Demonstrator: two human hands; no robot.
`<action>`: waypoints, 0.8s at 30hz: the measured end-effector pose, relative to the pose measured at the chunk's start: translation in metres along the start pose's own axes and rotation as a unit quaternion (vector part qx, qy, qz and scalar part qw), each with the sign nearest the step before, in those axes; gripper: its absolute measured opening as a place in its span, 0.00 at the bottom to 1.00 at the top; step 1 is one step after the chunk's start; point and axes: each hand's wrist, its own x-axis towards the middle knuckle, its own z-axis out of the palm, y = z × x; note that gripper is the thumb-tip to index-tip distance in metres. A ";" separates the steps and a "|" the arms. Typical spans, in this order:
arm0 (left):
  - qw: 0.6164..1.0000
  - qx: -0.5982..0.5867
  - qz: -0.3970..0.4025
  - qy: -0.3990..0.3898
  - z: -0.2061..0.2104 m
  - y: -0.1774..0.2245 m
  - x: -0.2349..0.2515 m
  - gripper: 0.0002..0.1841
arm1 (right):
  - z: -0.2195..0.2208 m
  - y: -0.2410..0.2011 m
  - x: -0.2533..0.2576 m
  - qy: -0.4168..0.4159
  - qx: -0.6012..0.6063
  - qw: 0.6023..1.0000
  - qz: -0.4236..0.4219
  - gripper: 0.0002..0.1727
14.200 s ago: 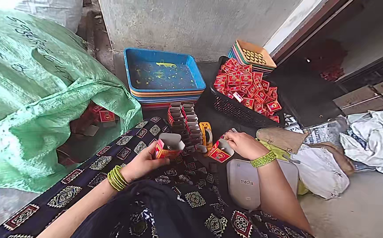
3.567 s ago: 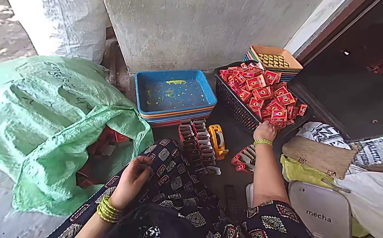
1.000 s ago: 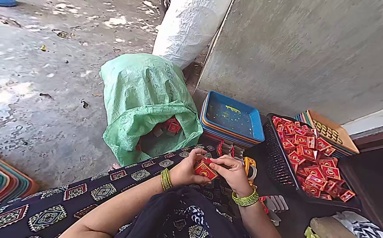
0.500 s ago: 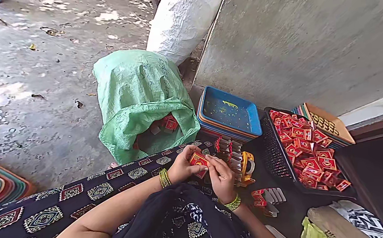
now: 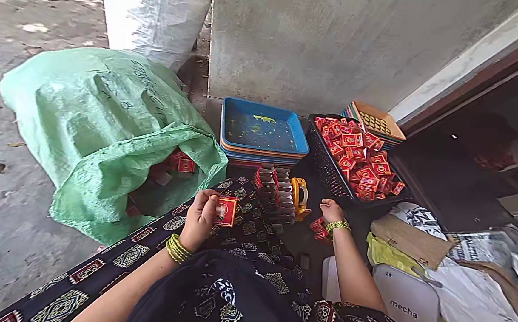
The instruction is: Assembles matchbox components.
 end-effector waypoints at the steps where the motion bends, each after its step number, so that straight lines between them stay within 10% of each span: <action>1: 1.000 0.003 -0.002 0.001 0.001 -0.001 -0.001 0.15 | 0.006 0.015 0.008 -0.037 0.009 0.999 0.024 0.24; 24: 1.000 0.005 -0.003 -0.007 -0.002 -0.002 -0.002 0.13 | 0.043 0.033 0.008 -0.096 0.237 0.955 0.150 0.16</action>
